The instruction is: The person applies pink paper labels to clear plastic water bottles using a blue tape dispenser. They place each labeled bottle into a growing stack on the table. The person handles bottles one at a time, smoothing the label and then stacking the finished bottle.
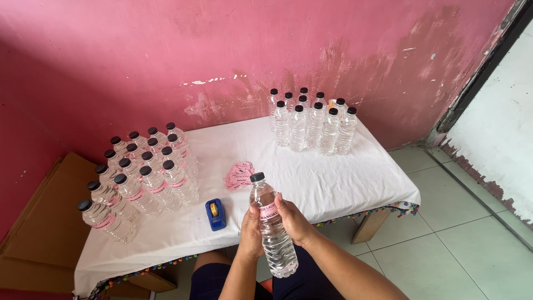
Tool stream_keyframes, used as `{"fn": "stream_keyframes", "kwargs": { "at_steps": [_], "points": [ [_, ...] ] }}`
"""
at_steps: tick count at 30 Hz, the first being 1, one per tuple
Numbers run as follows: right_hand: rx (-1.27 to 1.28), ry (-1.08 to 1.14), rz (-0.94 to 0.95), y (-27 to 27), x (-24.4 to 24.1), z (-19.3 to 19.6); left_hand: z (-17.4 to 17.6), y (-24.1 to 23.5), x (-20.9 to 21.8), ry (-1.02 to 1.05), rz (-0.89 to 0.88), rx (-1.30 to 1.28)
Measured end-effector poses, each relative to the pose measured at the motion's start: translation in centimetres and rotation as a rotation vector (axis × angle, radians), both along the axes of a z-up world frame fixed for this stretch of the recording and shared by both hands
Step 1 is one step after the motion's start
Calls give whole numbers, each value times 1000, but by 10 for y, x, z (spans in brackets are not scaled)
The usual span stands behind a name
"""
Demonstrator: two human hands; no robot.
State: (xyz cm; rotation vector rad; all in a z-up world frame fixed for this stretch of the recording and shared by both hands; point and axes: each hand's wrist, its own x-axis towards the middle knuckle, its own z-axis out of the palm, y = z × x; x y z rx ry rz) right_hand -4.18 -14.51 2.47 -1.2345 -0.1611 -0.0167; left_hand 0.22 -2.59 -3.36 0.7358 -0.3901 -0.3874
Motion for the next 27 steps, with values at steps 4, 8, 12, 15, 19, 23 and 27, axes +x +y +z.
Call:
{"fn": "stream_keyframes", "kwargs": {
  "at_steps": [4,8,12,15,19,23,27],
  "points": [
    [63,132,-18,0,6,-8,5,1,-2,119,3,25],
    [254,204,-17,0,11,-16,31,-1,-12,261,89,110],
    [323,141,136,-3,13,-29,39,0,-14,272,101,127],
    [175,85,75,-1,9,-27,32,1,-11,349,134,178],
    [125,102,57,7,5,-9,55,5,-17,425,173,247],
    [174,225,-23,9,12,-22,58,7,-16,428,151,287],
    [293,295,-84,6,24,-44,45,6,-12,372,146,212]
  ]
}}
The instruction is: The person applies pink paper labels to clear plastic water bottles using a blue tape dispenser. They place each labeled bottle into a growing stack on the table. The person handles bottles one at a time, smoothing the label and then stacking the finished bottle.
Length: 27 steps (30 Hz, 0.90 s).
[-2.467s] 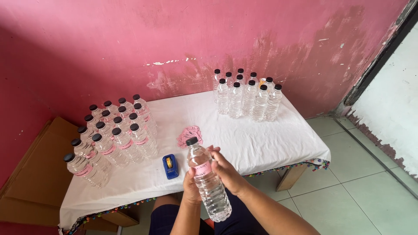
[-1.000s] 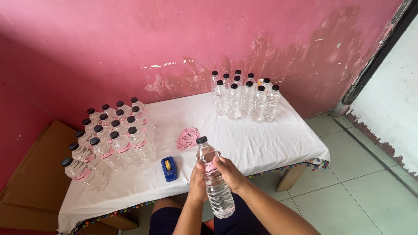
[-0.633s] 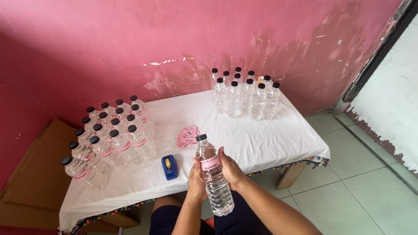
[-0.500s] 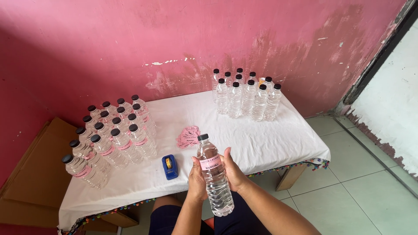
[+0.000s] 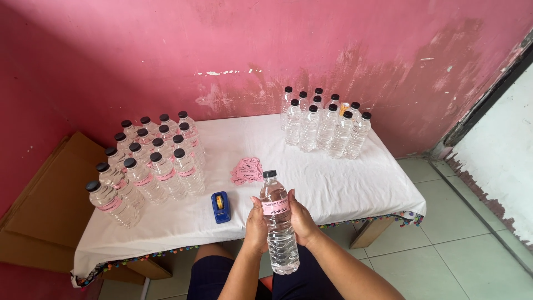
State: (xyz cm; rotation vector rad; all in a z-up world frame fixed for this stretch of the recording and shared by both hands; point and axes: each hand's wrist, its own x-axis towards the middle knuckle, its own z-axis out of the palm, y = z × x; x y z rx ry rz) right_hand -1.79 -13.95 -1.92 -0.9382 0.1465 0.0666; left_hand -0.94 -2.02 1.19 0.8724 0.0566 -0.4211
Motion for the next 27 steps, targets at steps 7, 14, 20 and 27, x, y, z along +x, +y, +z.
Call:
{"fn": "stream_keyframes", "kwargs": {
  "at_steps": [7,14,20,27],
  "points": [
    [-68,67,4,1,-3,10,-17,4,13,79,25,81],
    [-668,-41,168,-15,-9,22,-36,25,36,-54,156,81],
    [-836,-115,312,6,-12,4,-43,48,48,-163,285,179],
    [-776,-161,227,46,-3,-11,-50,68,62,-502,314,81]
  ]
}}
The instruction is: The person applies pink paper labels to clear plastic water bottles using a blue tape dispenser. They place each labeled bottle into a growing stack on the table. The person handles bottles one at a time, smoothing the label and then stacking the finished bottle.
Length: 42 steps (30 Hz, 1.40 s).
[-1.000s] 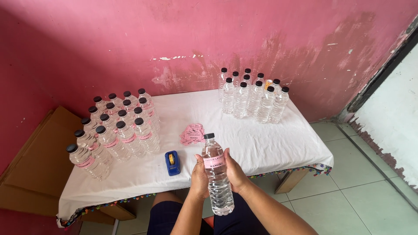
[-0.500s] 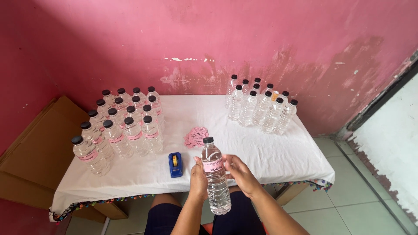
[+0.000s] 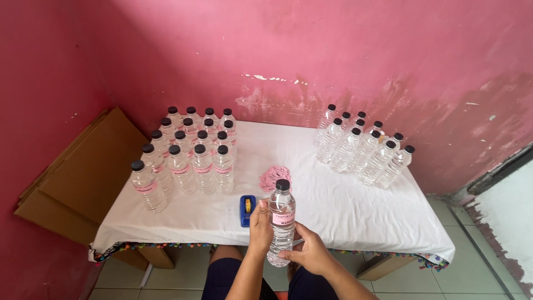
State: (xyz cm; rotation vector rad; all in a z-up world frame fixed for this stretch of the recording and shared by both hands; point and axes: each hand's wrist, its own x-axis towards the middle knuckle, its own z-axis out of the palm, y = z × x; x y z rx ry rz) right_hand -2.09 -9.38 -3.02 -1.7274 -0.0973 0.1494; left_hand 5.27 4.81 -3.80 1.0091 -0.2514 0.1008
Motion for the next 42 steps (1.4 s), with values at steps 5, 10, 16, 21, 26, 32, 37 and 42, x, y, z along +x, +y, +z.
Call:
{"fn": "stream_keyframes", "kwargs": {
  "at_steps": [5,10,16,21,26,32,37,42],
  "points": [
    [50,-76,-10,24,14,-8,-6,18,17,27,59,11],
    [71,-114,-44,43,32,-13,-17,35,35,77,84,-73],
    [66,-155,-13,58,35,12,9,59,26,-75,128,196],
    [-295,-279,-164,55,26,23,29,47,10,118,110,322],
    [-378,-273,-195,33,22,27,12,27,15,5,51,157],
    [-48,-192,-186,-10,38,21,21,-3,10,-9,26,222],
    [636,-127,-107,-22,51,18,27,-38,0,-231,-26,315],
    [400,-412,-334,-30,51,5,2,-63,8,-163,20,372]
  ]
}}
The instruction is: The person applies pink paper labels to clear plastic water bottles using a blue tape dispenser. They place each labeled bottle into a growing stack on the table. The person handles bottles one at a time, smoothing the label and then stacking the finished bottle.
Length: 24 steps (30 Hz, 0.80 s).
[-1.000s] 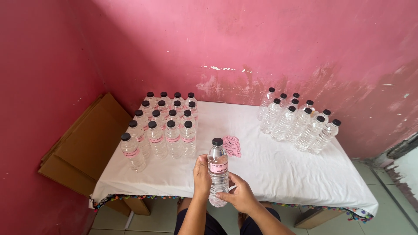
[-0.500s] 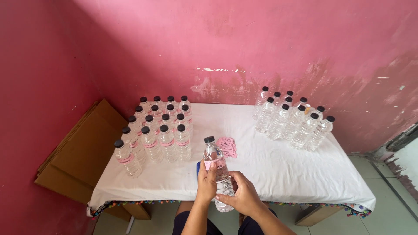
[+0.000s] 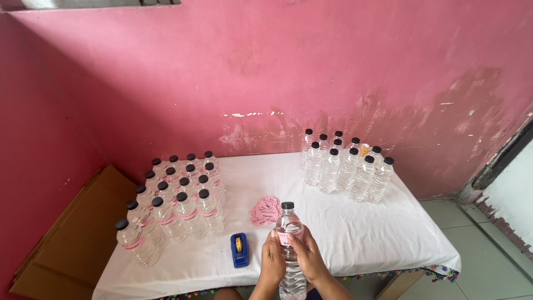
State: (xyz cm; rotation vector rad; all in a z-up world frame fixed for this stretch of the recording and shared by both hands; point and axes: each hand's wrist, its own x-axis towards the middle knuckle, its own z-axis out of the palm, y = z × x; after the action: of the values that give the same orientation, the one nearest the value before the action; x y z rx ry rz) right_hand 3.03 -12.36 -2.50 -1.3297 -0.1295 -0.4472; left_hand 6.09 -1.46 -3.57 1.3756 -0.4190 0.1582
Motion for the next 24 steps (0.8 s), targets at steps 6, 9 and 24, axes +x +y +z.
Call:
{"fn": "stream_keyframes", "kwargs": {
  "at_steps": [6,9,24],
  "points": [
    [195,186,-105,-11,11,-4,16,-12,-4,378,-3,-68],
    [260,108,77,-7,3,4,27,-6,-7,322,-92,-11],
    [444,260,-19,-4,10,-10,28,-4,-2,446,-30,8]
  ]
}}
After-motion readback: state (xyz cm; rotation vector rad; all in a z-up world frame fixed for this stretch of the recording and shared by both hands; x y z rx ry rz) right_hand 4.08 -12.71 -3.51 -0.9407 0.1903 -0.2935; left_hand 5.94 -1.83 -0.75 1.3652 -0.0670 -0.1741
